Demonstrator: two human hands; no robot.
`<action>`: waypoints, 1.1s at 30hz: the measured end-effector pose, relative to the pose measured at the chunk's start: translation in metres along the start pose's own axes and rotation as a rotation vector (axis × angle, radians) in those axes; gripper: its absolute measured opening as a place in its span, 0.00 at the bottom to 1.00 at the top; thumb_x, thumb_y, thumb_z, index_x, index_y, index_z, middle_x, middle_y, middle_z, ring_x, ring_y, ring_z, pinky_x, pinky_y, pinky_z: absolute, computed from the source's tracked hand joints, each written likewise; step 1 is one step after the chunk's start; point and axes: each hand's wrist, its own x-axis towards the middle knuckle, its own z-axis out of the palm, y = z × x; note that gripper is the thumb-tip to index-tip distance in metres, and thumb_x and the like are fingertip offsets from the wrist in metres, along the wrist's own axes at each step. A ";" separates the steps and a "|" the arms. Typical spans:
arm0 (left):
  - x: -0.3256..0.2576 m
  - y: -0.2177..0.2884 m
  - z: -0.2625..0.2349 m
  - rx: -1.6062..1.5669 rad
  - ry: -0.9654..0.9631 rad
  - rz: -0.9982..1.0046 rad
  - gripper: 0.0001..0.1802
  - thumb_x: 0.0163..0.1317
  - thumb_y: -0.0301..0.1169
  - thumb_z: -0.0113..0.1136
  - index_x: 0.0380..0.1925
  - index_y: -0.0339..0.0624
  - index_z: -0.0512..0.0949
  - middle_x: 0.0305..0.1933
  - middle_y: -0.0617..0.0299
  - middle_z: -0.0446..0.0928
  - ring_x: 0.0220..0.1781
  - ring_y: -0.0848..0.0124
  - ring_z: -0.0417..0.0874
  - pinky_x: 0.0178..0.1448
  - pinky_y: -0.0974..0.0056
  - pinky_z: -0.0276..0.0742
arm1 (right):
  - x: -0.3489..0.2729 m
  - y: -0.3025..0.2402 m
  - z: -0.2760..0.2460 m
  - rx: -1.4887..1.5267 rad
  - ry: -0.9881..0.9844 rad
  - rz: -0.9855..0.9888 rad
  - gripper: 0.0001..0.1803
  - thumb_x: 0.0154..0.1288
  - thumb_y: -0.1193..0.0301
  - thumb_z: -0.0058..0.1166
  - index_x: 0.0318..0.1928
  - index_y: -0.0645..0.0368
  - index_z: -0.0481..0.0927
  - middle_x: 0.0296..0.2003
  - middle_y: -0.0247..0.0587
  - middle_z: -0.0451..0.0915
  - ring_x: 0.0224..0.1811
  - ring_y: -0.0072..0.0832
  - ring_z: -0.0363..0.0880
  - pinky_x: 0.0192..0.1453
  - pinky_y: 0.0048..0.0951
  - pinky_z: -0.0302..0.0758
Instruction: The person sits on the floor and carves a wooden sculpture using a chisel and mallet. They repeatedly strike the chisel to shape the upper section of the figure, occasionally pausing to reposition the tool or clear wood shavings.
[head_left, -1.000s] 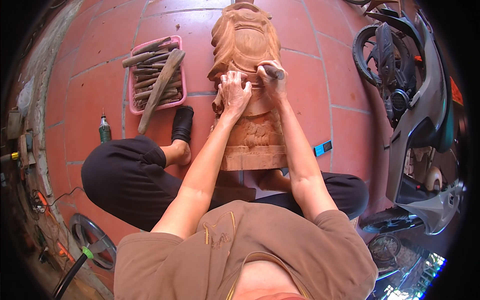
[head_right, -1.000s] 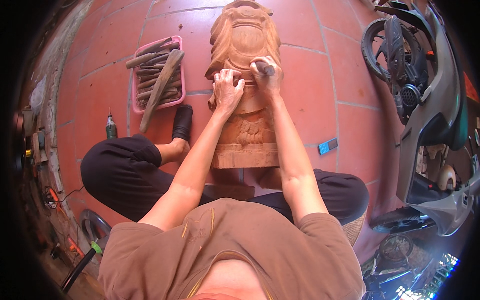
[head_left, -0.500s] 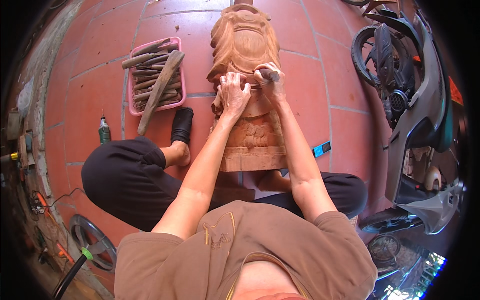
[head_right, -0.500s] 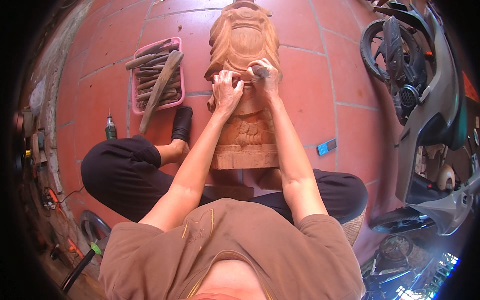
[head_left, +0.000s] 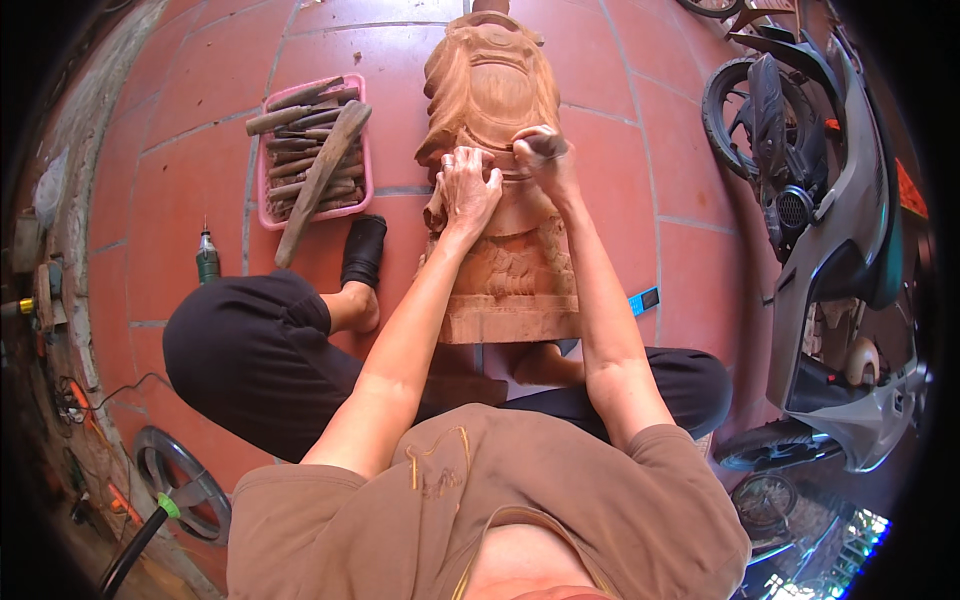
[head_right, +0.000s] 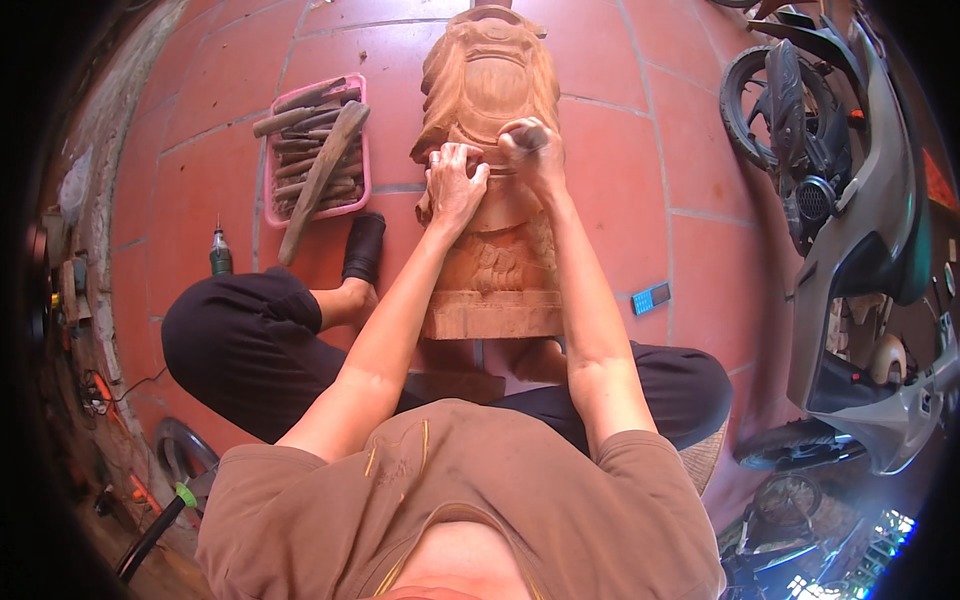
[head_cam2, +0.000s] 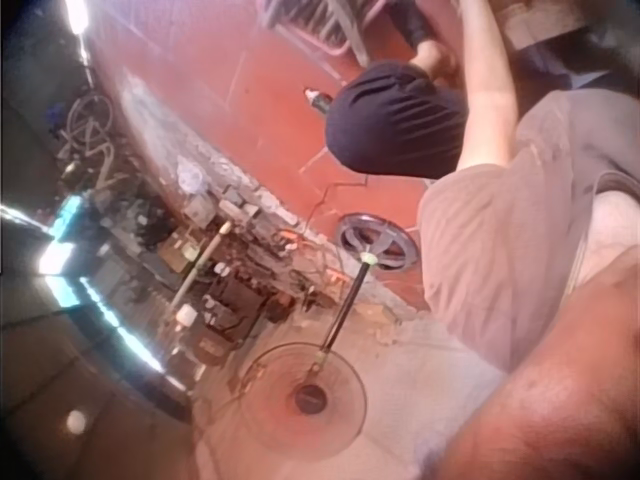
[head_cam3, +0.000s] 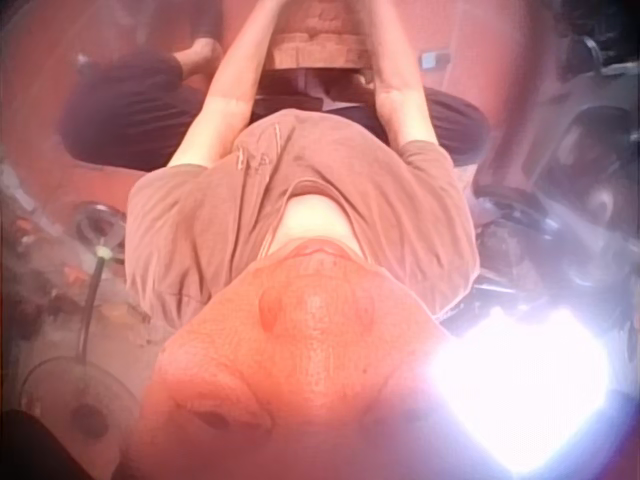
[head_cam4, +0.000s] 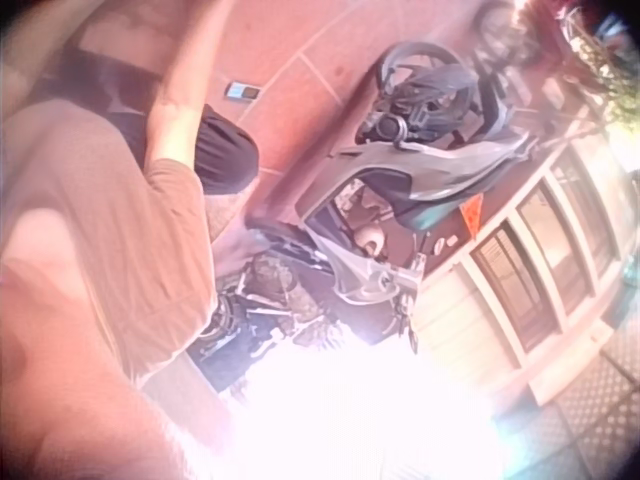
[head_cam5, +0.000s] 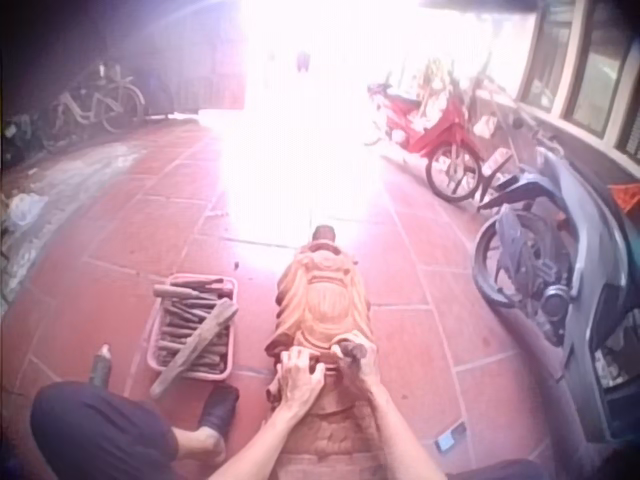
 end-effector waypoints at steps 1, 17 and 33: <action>-0.001 0.002 0.001 -0.006 -0.004 0.001 0.13 0.53 0.34 0.68 0.38 0.47 0.80 0.47 0.59 0.76 0.54 0.56 0.74 0.56 0.48 0.72 | 0.006 0.002 -0.003 0.140 -0.042 0.129 0.05 0.63 0.73 0.61 0.31 0.60 0.85 0.32 0.35 0.85 0.32 0.23 0.83 0.43 0.25 0.78; -0.002 -0.001 -0.001 -0.127 0.014 -0.016 0.19 0.52 0.31 0.69 0.45 0.45 0.78 0.46 0.57 0.77 0.52 0.57 0.75 0.56 0.50 0.72 | -0.004 0.001 0.010 0.158 0.124 0.129 0.04 0.60 0.72 0.64 0.35 0.58 0.84 0.28 0.29 0.83 0.28 0.17 0.80 0.34 0.23 0.77; 0.012 0.015 -0.036 -0.770 -0.161 0.011 0.18 0.56 0.28 0.72 0.46 0.36 0.80 0.42 0.57 0.85 0.39 0.70 0.85 0.46 0.64 0.81 | -0.025 0.016 0.056 -0.075 0.274 -0.114 0.15 0.55 0.79 0.55 0.44 0.56 0.82 0.40 0.45 0.79 0.44 0.40 0.82 0.48 0.38 0.79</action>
